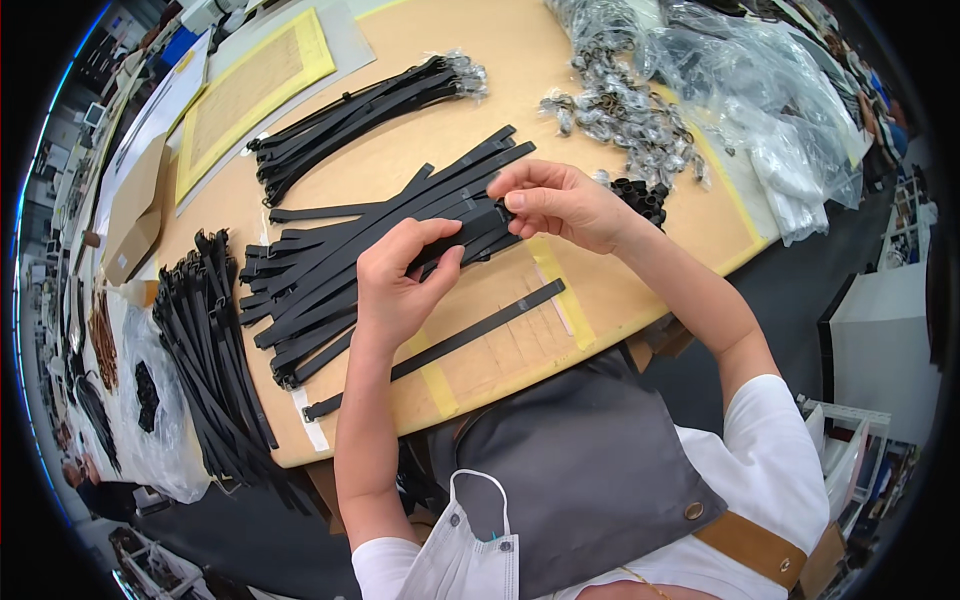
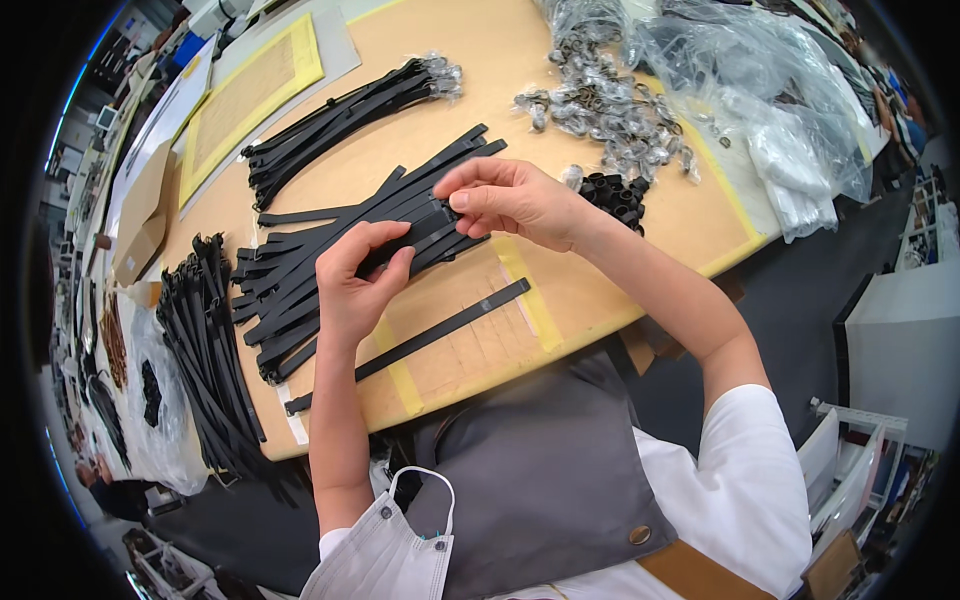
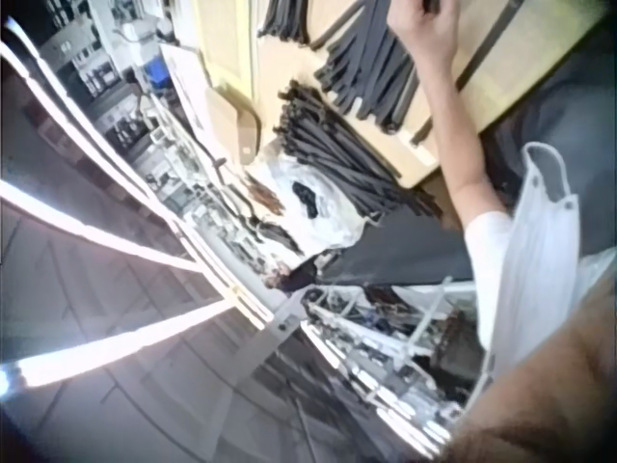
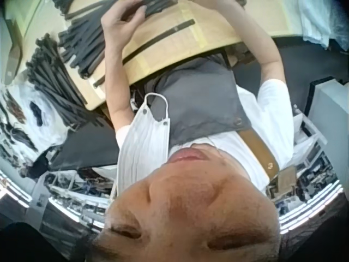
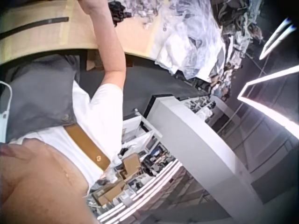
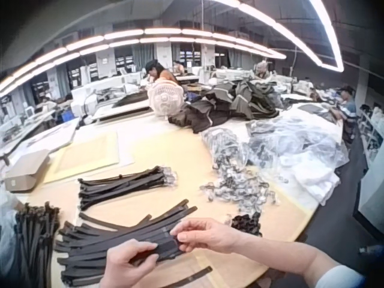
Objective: The person assembles black straps by inserting small black plastic rings into the ends of the straps. They pick up a strap and a ring, fit the ring onto the strap end, and place the completed unit on the table. The process is repeated continuously with materials organized in piles on the workbench.
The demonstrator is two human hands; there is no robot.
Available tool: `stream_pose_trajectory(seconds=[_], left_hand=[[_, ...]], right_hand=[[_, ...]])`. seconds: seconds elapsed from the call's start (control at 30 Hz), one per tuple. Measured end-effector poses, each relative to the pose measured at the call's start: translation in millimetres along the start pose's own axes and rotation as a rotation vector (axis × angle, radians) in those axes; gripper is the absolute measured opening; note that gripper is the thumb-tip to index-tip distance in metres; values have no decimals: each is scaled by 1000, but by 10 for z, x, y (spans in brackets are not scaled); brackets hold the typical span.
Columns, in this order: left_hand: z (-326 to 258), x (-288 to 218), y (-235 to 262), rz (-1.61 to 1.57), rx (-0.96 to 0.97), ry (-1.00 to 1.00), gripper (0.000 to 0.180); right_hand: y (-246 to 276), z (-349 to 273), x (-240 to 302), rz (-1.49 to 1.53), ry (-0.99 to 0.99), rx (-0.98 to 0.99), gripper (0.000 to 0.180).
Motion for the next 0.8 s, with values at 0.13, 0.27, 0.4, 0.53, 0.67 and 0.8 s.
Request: stream_pose_trajectory(seconds=[0.13, 0.27, 0.4, 0.53, 0.67, 0.8], left_hand=[[20, -68, 32, 71, -41, -72, 23], [34, -45, 10, 146, -9, -56, 23], [35, -55, 4, 169, -2, -67, 24], [40, -67, -16, 164, 10, -74, 25], [19, -37, -54, 105, 19, -82, 27], [4, -51, -44, 106, -7, -91, 26]], right_hand=[[96, 96, -189, 17, -45, 12, 25], [120, 113, -249, 46, -74, 19, 27], [115, 118, -232, 17, -79, 41, 28], [125, 102, -223, -32, -106, 48, 27], [120, 93, -250, -144, -122, 27, 24], [175, 83, -162, -144, -90, -26, 22]])
Point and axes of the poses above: each hand's wrist, its own z-axis towards the middle knuckle, its own y-axis out of the back of the hand, x = y × z, the point moved 10 cm from there along z, towards the middle knuckle, and after that the axes turned 1 degree about x, right-handed, at the moved point
